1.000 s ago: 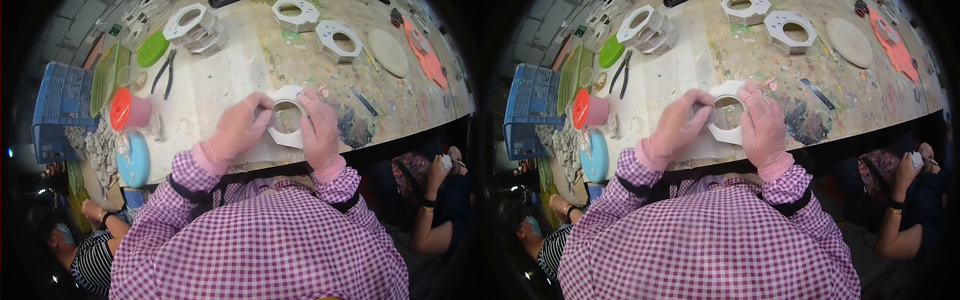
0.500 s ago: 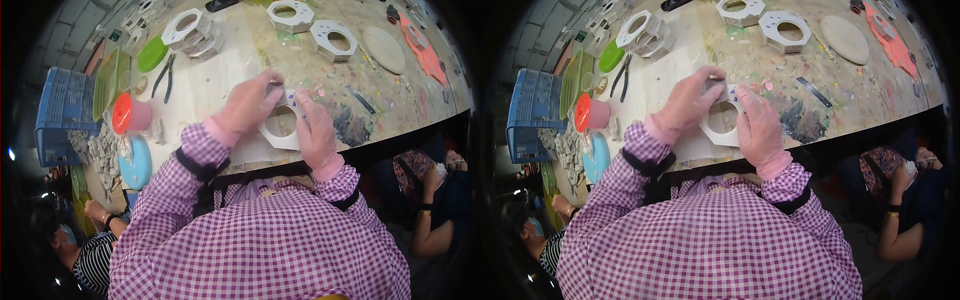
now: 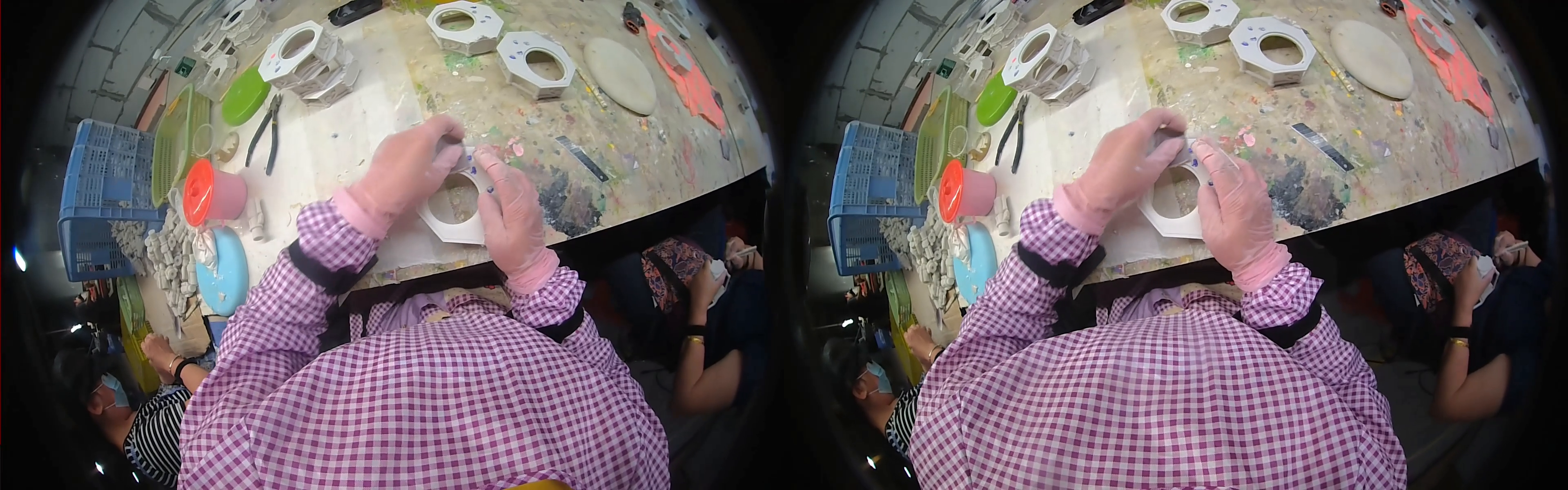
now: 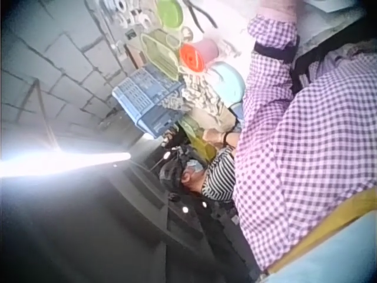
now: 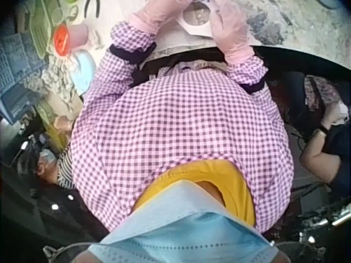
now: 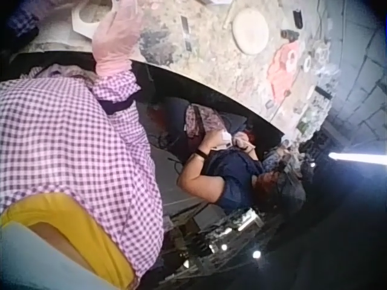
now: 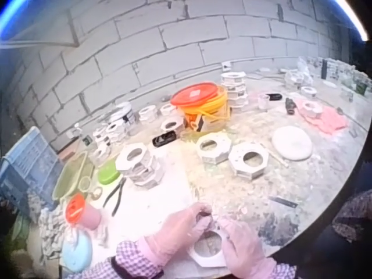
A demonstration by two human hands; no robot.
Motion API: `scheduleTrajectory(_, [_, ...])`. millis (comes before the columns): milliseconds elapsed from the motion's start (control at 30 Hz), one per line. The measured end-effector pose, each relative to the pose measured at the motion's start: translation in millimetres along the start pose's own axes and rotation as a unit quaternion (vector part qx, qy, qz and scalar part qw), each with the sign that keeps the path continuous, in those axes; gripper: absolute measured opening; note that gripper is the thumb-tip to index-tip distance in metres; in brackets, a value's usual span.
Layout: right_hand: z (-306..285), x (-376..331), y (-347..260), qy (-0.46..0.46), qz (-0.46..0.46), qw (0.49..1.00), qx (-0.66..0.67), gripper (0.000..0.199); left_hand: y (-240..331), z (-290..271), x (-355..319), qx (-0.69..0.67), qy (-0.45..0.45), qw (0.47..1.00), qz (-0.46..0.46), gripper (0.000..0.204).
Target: Finishing and cleaning plastic molded parts using a small tool.
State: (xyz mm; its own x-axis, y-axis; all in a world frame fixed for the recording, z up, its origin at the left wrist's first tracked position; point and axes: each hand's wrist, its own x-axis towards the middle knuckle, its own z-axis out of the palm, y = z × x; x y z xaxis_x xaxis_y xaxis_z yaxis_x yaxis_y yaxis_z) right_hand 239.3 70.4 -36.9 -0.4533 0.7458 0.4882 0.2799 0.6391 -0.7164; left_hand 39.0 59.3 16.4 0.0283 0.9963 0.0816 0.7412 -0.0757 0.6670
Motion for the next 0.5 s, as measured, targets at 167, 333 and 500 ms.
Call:
scheduleTrajectory(167, [-0.4,0.9,0.2,0.008,0.007,1.0,-0.006,0.053,4.4,-10.4,-16.8,0.004,-0.04,0.995,-0.096,0.027])
scheduleTrajectory(333, [1.1,-0.6,0.8,0.006,0.014,1.0,0.007,0.055,4.2,3.0,3.5,0.022,-0.011,0.999,-0.022,0.028])
scheduleTrajectory(500, [-0.3,-0.8,0.1,0.01,0.013,1.0,0.002,0.056,6.9,-5.1,-21.9,0.018,-0.024,0.988,-0.152,0.023])
